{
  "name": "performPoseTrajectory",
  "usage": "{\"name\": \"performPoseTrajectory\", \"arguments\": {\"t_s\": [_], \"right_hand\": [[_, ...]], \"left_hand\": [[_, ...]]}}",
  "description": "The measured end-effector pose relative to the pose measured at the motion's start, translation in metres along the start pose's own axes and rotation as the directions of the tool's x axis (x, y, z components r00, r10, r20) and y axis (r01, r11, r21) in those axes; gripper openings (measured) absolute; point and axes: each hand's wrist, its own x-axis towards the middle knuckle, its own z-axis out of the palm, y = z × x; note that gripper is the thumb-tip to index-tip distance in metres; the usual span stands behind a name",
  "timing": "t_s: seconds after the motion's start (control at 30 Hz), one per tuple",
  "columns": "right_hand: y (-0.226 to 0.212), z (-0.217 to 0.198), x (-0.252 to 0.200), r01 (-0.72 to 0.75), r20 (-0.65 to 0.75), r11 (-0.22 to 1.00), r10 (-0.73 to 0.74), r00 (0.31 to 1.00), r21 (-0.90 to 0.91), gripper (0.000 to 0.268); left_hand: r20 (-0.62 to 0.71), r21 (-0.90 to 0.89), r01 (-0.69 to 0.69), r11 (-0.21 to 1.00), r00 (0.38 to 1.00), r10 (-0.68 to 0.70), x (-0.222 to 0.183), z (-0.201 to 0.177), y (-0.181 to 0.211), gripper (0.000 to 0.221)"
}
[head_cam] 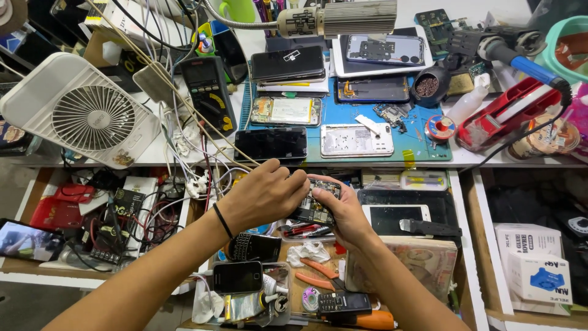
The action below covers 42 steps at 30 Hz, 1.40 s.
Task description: Inspecting and assembling internal components of a mobile phone on a cluttered workbench.
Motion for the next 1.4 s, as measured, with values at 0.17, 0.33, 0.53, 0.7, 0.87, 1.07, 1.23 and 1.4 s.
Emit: {"name": "performPoseTrajectory", "arguments": {"t_s": [0.17,0.33,0.53,0.7,0.87,1.07,1.23,1.4], "right_hand": [[-0.003,-0.001,0.001,-0.008,-0.016,1.0,0.008,1.0,0.001,0.046],[-0.008,0.005,-0.002,-0.027,-0.025,1.0,0.027,0.999,0.008,0.045],[-0.015,0.01,-0.004,-0.029,-0.039,1.0,0.029,0.999,0.011,0.045],[-0.014,0.009,-0.002,-0.024,-0.043,1.0,0.024,0.999,0.013,0.045],[-0.014,0.008,-0.003,-0.024,-0.049,1.0,0.025,0.998,0.016,0.044],[-0.035,0.004,-0.004,0.105,-0.078,0.994,-0.106,0.991,-0.007,0.044],[-0.071,-0.018,0.0,0.127,-0.157,0.991,-0.13,0.979,-0.03,0.049],[-0.095,-0.031,-0.004,0.299,-0.301,0.954,-0.277,0.913,0.027,0.042]], "left_hand": [[0.046,0.047,-0.015,0.999,0.999,0.013,0.006,-0.004,-0.002,0.003],[0.104,0.073,-0.032,0.997,0.994,0.024,0.007,-0.004,-0.002,0.004],[0.116,0.099,-0.016,0.995,0.993,0.004,0.008,-0.001,0.0,0.005],[0.102,0.109,0.007,0.994,0.995,-0.018,0.008,0.003,0.002,0.007],[0.085,0.086,0.006,0.996,0.996,-0.014,0.008,0.002,-0.001,0.006],[-0.156,-0.129,0.138,0.982,0.975,-0.158,0.008,-0.037,-0.025,0.011],[-0.188,-0.317,0.318,0.894,0.903,-0.388,-0.029,-0.086,-0.052,0.016],[-0.358,-0.64,0.371,0.673,0.631,-0.688,-0.075,-0.09,-0.045,0.007]]}}
